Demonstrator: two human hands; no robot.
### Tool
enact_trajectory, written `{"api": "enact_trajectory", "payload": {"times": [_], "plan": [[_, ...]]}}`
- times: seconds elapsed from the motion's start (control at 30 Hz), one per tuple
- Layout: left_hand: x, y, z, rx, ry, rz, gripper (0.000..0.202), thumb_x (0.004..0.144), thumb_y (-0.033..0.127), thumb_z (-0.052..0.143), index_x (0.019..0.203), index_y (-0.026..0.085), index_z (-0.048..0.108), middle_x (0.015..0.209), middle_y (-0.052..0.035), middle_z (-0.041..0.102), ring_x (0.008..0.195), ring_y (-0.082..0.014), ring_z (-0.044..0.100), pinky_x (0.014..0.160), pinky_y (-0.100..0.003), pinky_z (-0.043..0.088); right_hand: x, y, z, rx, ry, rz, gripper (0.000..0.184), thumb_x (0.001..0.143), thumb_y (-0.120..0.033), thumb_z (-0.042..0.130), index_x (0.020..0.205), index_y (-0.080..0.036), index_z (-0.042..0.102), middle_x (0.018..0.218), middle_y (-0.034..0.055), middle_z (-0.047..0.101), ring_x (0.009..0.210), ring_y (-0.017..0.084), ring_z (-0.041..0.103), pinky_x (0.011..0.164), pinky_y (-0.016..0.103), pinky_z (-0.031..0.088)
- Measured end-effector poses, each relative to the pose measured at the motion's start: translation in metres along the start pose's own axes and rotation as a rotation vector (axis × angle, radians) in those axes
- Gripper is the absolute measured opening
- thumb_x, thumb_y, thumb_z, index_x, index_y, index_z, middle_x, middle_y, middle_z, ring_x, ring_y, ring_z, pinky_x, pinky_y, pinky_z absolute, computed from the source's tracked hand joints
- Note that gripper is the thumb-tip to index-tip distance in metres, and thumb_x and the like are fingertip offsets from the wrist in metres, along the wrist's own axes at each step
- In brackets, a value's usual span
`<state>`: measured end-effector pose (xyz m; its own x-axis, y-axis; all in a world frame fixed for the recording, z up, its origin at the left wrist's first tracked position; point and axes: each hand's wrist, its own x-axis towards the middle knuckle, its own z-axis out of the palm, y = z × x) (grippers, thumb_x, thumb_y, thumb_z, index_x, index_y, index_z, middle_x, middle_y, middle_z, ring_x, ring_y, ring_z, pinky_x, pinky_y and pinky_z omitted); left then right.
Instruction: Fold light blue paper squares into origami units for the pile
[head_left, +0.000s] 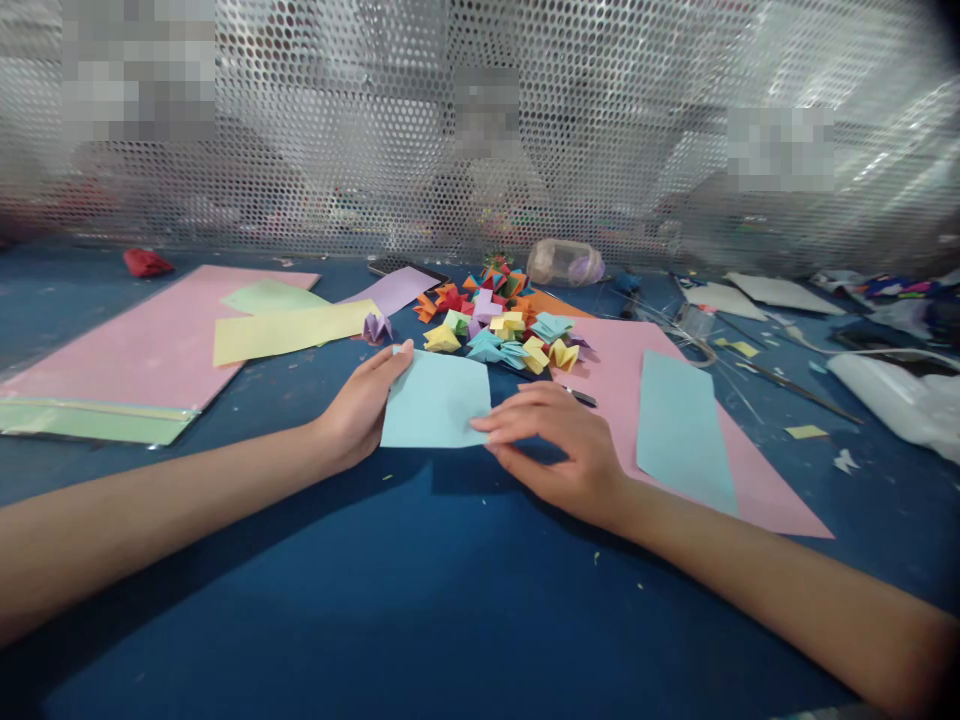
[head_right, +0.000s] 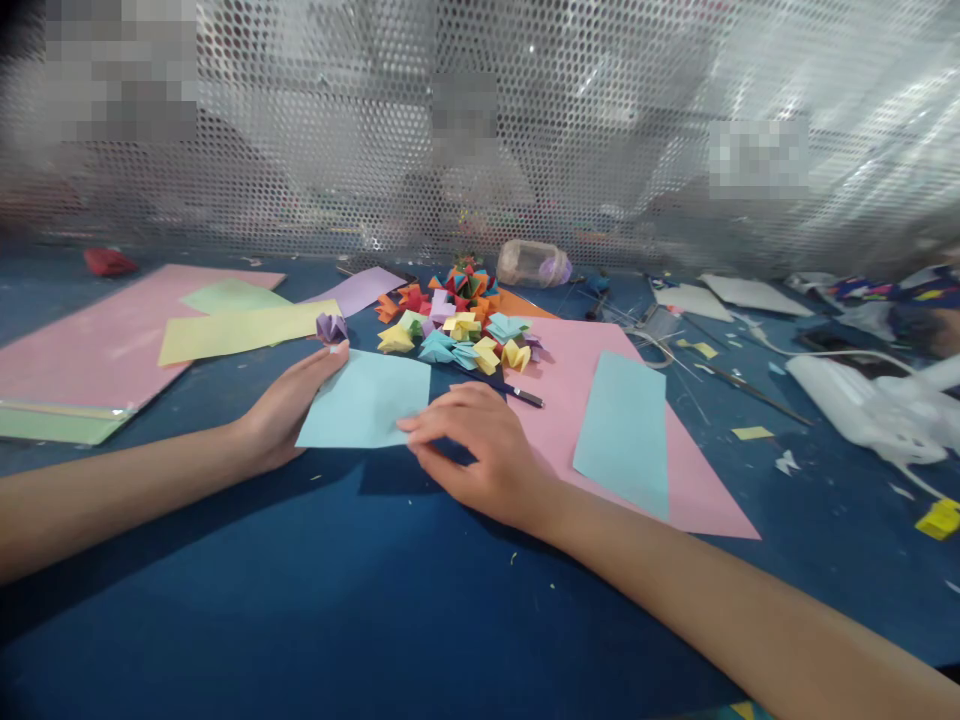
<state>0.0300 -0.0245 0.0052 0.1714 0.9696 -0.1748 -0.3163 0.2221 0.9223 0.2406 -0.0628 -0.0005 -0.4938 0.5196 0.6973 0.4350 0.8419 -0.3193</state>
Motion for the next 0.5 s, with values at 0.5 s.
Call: {"api": "enact_trajectory", "payload": {"times": [0.5], "plan": [[-0.0007, -0.0039, -0.0032, 0.268, -0.26, 0.1, 0.061, 0.056, 0.011, 0.08, 0.108, 0.018, 0.049, 0.085, -0.0005, 0.066, 0.078, -0.0194, 0.066, 0.068, -0.031, 0.055, -0.002, 0.0061, 0.0025, -0.24, -0.185, -0.239, 0.013, 0.086, -0.017, 0.059, 0.098, -0.018, 0.063, 0.08, 0.0018, 0.071, 0.076, 0.016, 0.06, 0.072, 0.032, 0.045]]}}
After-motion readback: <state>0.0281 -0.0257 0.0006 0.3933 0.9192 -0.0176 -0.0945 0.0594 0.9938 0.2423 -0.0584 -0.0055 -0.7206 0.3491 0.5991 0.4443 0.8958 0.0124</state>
